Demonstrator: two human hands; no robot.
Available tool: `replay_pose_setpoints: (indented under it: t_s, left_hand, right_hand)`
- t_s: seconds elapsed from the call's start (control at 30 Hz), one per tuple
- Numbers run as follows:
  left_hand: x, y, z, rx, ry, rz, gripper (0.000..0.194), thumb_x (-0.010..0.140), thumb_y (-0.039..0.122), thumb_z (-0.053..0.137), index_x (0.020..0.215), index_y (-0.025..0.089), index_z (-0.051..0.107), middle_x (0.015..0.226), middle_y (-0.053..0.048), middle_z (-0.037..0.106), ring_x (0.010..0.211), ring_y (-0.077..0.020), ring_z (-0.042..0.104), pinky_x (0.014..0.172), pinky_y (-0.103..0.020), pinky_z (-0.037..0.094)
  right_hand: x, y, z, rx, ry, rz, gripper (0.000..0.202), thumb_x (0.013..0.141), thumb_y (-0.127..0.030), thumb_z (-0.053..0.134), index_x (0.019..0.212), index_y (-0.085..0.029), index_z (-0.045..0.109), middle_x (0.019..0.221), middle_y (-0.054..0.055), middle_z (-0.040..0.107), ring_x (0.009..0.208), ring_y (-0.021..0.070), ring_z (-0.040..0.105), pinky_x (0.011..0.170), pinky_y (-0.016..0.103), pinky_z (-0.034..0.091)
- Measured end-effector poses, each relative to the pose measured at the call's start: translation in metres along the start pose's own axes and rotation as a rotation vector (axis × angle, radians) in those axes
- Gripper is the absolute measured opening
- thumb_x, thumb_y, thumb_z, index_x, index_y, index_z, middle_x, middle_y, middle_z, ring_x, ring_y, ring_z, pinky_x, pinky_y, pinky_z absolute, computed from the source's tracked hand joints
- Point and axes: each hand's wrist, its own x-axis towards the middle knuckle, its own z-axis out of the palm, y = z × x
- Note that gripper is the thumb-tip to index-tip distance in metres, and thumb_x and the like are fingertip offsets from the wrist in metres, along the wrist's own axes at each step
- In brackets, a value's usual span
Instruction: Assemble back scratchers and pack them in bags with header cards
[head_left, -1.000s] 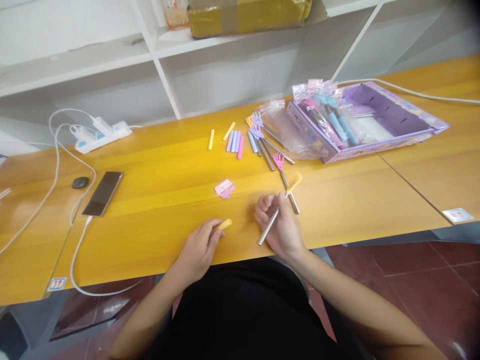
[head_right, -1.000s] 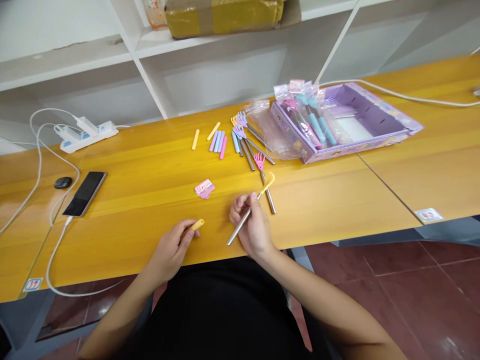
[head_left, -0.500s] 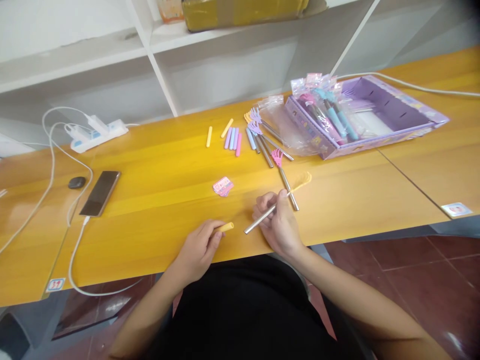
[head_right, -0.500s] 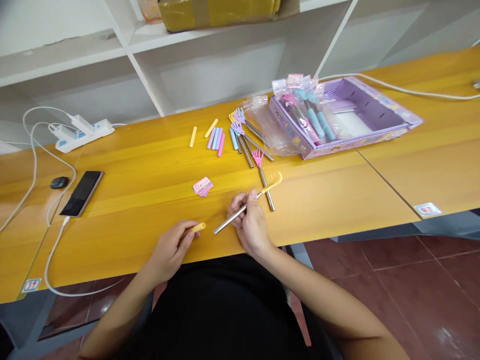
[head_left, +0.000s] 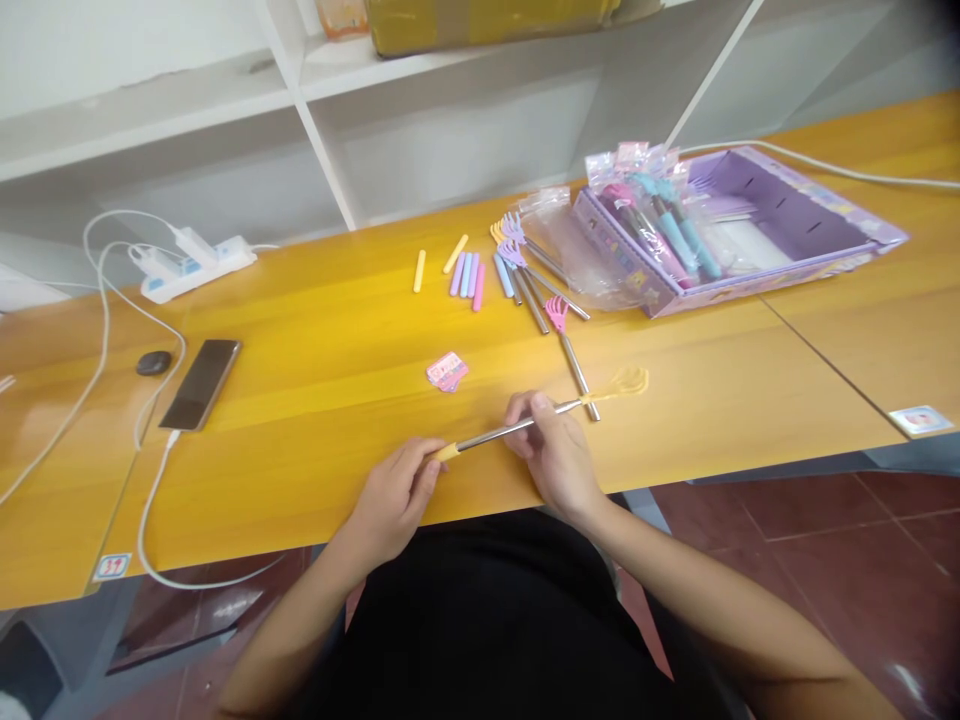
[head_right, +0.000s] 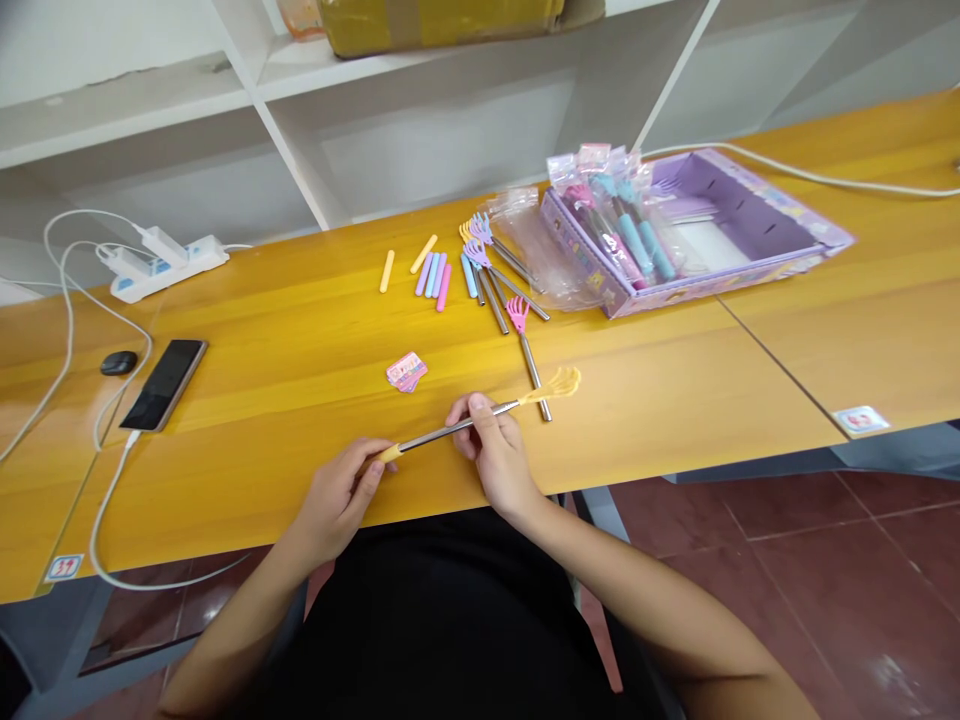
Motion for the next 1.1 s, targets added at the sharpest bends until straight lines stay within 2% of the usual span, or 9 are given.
replay_pose_setpoints:
  t_s: [0.13, 0.4, 0.5, 0.57, 0.63, 0.7, 0.77, 0.93, 1.1]
  left_hand:
    - [0.002, -0.003, 0.002, 0.033, 0.007, 0.037, 0.034, 0.116, 0.041, 0.044, 0.136, 0.027, 0.068, 0.124, -0.007, 0.079, 0.104, -0.0200, 0.077, 0.100, -0.036, 0.059]
    - [0.002, -0.002, 0.001, 0.031, 0.032, 0.141, 0.042, 0.118, 0.039, 0.038, 0.141, 0.026, 0.071, 0.109, -0.007, 0.079, 0.094, -0.0182, 0.075, 0.087, -0.030, 0.060]
    - [0.002, -0.003, 0.002, 0.030, 0.048, 0.102, 0.040, 0.118, 0.037, 0.039, 0.140, 0.028, 0.071, 0.100, -0.004, 0.076, 0.088, -0.0164, 0.072, 0.086, -0.029, 0.057]
    - [0.001, -0.004, 0.002, 0.013, 0.071, 0.082, 0.039, 0.118, 0.036, 0.039, 0.140, 0.029, 0.070, 0.094, -0.002, 0.072, 0.084, -0.0155, 0.069, 0.084, -0.027, 0.055]
    - [0.001, -0.005, 0.002, -0.011, 0.077, 0.064, 0.039, 0.118, 0.035, 0.039, 0.140, 0.028, 0.070, 0.088, -0.001, 0.069, 0.081, -0.0150, 0.066, 0.082, -0.027, 0.054]
    - [0.001, -0.005, 0.002, -0.023, 0.059, 0.037, 0.040, 0.118, 0.036, 0.037, 0.140, 0.028, 0.069, 0.086, 0.000, 0.068, 0.079, -0.0146, 0.066, 0.081, -0.026, 0.054]
    - [0.001, -0.004, 0.001, -0.021, 0.030, 0.009, 0.039, 0.118, 0.038, 0.039, 0.140, 0.028, 0.069, 0.088, 0.000, 0.071, 0.081, -0.0150, 0.068, 0.082, -0.027, 0.054]
    - [0.002, -0.003, 0.001, 0.001, 0.043, 0.003, 0.033, 0.112, 0.044, 0.056, 0.136, 0.028, 0.071, 0.125, -0.005, 0.080, 0.106, -0.0200, 0.076, 0.096, -0.030, 0.058]
    - [0.000, -0.006, 0.002, 0.019, 0.092, 0.029, 0.031, 0.115, 0.039, 0.051, 0.133, 0.025, 0.072, 0.098, -0.001, 0.081, 0.082, -0.0149, 0.074, 0.085, -0.026, 0.058]
  right_hand:
    - [-0.005, -0.001, 0.000, -0.119, 0.026, -0.047, 0.054, 0.108, -0.068, 0.055, 0.081, -0.023, 0.067, 0.061, -0.003, 0.042, 0.054, 0.0135, 0.038, 0.054, 0.032, 0.027]
    - [-0.003, -0.010, -0.001, -0.164, -0.120, -0.011, 0.060, 0.108, -0.071, 0.050, 0.083, -0.022, 0.073, 0.065, 0.000, 0.049, 0.056, 0.0151, 0.042, 0.057, 0.033, 0.035]
    - [0.003, -0.020, -0.012, -0.231, -0.247, 0.013, 0.058, 0.106, -0.074, 0.053, 0.096, -0.023, 0.077, 0.072, 0.001, 0.057, 0.063, 0.0167, 0.050, 0.067, 0.035, 0.043]
    - [0.010, -0.028, -0.021, -0.219, -0.275, -0.004, 0.059, 0.100, -0.079, 0.059, 0.111, -0.024, 0.079, 0.082, 0.002, 0.061, 0.066, 0.0167, 0.052, 0.070, 0.036, 0.045]
    - [0.017, -0.036, -0.030, -0.120, -0.159, -0.055, 0.061, 0.095, -0.083, 0.063, 0.115, -0.027, 0.078, 0.089, 0.002, 0.061, 0.062, 0.0146, 0.046, 0.063, 0.034, 0.040]
    - [0.023, -0.043, -0.036, -0.012, 0.006, -0.103, 0.058, 0.093, -0.083, 0.065, 0.105, -0.029, 0.078, 0.090, 0.002, 0.059, 0.057, 0.0123, 0.035, 0.056, 0.033, 0.033]
    - [0.027, -0.048, -0.039, 0.025, 0.089, -0.128, 0.054, 0.092, -0.081, 0.069, 0.094, -0.027, 0.076, 0.087, 0.003, 0.056, 0.056, 0.0120, 0.030, 0.054, 0.033, 0.030]
    - [0.027, -0.048, -0.037, 0.047, 0.098, -0.148, 0.047, 0.091, -0.071, 0.079, 0.087, -0.024, 0.079, 0.073, -0.001, 0.043, 0.057, 0.0117, 0.027, 0.053, 0.033, 0.028]
    - [0.026, -0.043, -0.030, 0.030, 0.139, -0.192, 0.044, 0.091, -0.064, 0.083, 0.084, -0.020, 0.078, 0.060, -0.007, 0.027, 0.053, 0.0090, 0.023, 0.053, 0.030, 0.025]
